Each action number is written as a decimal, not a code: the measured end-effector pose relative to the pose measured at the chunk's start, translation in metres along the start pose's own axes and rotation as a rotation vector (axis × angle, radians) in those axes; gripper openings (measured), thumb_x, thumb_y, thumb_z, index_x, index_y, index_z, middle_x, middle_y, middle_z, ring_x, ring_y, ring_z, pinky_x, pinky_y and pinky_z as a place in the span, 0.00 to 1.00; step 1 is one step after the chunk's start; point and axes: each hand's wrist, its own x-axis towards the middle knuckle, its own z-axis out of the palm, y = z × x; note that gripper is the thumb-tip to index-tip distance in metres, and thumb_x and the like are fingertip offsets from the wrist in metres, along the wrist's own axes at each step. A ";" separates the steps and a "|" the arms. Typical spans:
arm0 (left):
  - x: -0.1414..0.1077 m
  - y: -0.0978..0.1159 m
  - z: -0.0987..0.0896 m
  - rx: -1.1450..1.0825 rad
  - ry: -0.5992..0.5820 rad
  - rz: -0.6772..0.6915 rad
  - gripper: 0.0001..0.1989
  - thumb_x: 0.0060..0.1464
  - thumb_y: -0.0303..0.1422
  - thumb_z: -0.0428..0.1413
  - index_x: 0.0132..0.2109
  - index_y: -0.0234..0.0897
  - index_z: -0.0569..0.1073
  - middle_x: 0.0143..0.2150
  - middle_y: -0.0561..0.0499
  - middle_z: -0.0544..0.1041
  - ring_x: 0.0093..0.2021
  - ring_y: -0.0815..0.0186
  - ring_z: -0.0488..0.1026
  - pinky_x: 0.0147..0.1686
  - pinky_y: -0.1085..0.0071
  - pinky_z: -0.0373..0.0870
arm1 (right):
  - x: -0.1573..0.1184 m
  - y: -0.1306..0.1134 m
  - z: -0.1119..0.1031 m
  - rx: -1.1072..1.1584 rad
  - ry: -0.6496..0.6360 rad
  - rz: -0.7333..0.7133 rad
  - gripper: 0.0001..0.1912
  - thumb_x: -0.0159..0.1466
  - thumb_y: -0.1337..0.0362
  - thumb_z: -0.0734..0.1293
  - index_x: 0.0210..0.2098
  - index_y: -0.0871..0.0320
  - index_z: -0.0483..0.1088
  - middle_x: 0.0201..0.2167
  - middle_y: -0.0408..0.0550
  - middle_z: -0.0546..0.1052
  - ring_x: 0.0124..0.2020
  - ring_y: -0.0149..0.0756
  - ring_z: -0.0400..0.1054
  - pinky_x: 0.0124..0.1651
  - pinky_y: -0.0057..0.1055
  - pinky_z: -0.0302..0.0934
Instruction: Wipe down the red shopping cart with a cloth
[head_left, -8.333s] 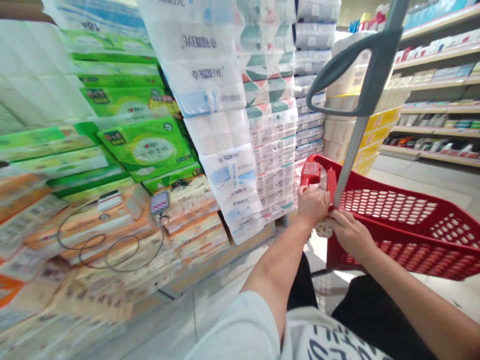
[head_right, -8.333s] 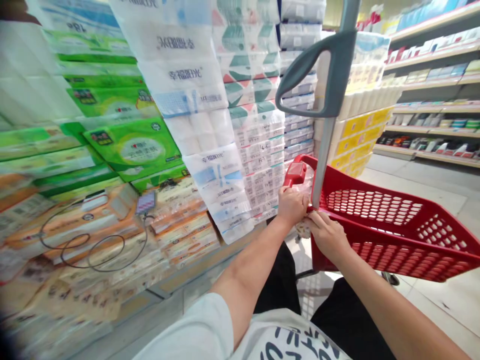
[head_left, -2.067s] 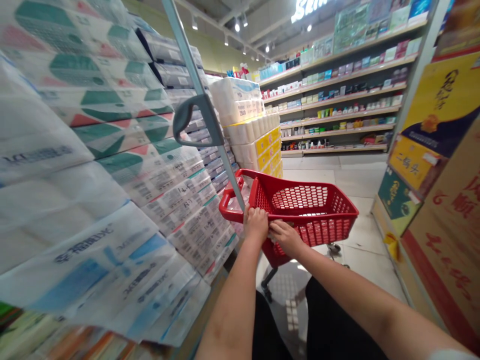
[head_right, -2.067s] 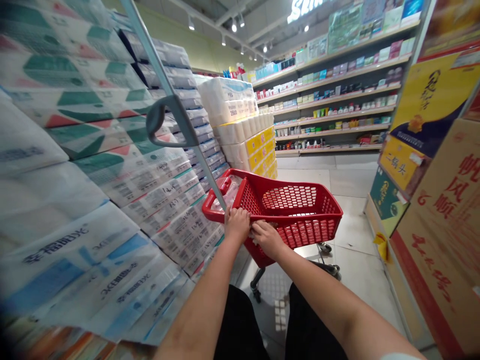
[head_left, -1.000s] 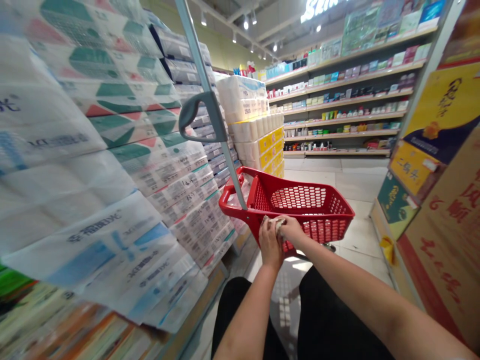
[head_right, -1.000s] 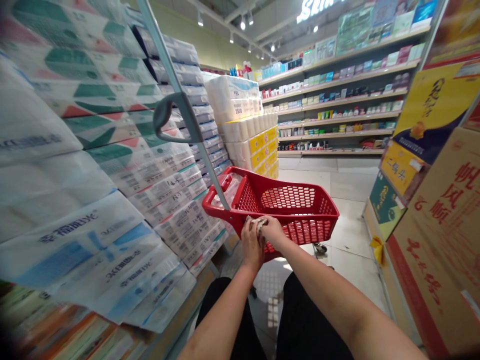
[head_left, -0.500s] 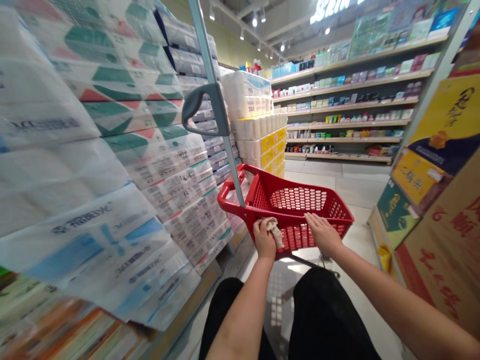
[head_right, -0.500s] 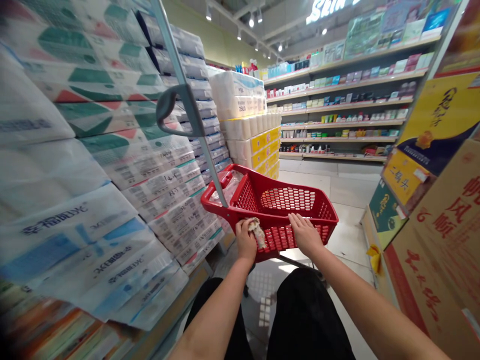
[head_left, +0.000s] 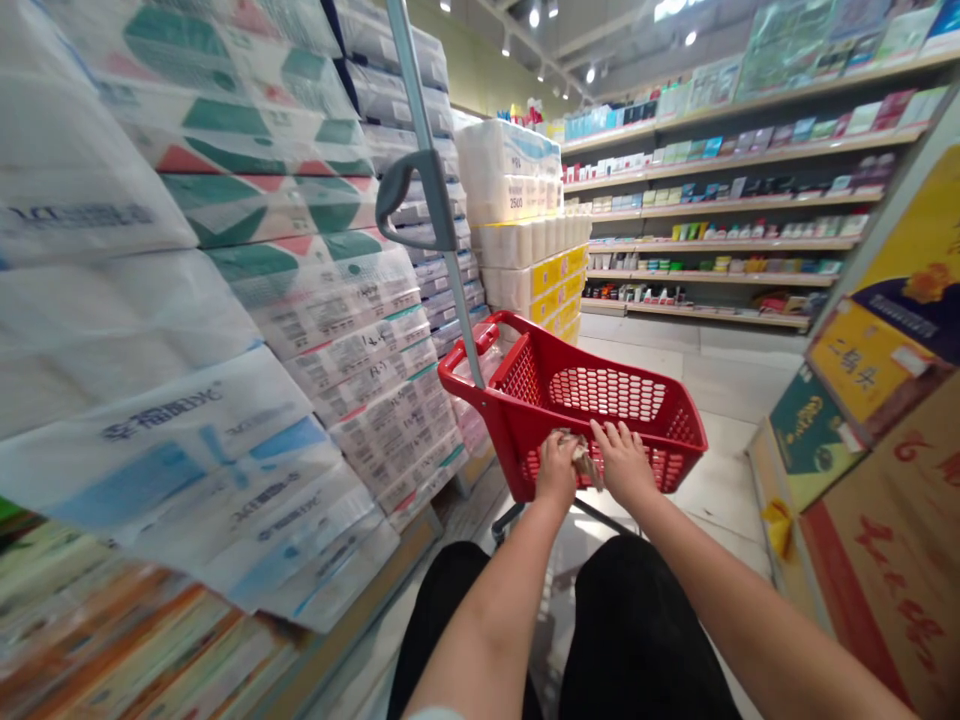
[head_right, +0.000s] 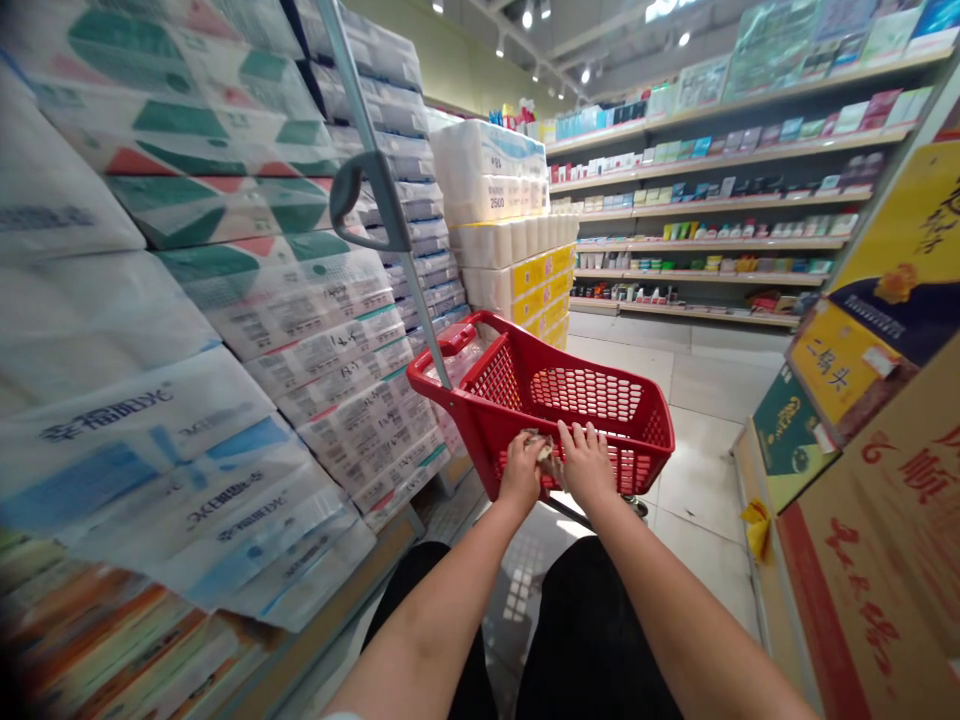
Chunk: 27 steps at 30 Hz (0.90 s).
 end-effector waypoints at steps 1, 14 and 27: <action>0.001 -0.001 -0.001 0.010 -0.039 0.002 0.23 0.52 0.18 0.51 0.53 0.41 0.74 0.58 0.45 0.65 0.61 0.57 0.60 0.62 0.59 0.61 | 0.002 -0.002 0.000 0.026 -0.002 -0.006 0.34 0.62 0.74 0.56 0.68 0.60 0.50 0.66 0.55 0.59 0.68 0.48 0.48 0.67 0.47 0.44; 0.000 -0.005 -0.002 -0.086 -0.016 -0.194 0.22 0.52 0.19 0.50 0.53 0.37 0.73 0.60 0.43 0.66 0.61 0.58 0.62 0.62 0.62 0.60 | 0.052 -0.002 -0.037 0.246 -0.271 0.060 0.23 0.65 0.69 0.56 0.57 0.64 0.68 0.50 0.59 0.76 0.50 0.41 0.70 0.49 0.29 0.60; 0.017 0.003 -0.001 -0.029 0.157 -0.353 0.19 0.56 0.23 0.49 0.55 0.37 0.68 0.61 0.41 0.62 0.62 0.59 0.60 0.62 0.64 0.59 | 0.060 0.009 -0.042 0.235 -0.365 0.043 0.31 0.55 0.77 0.60 0.57 0.59 0.69 0.47 0.55 0.78 0.44 0.38 0.72 0.39 0.26 0.58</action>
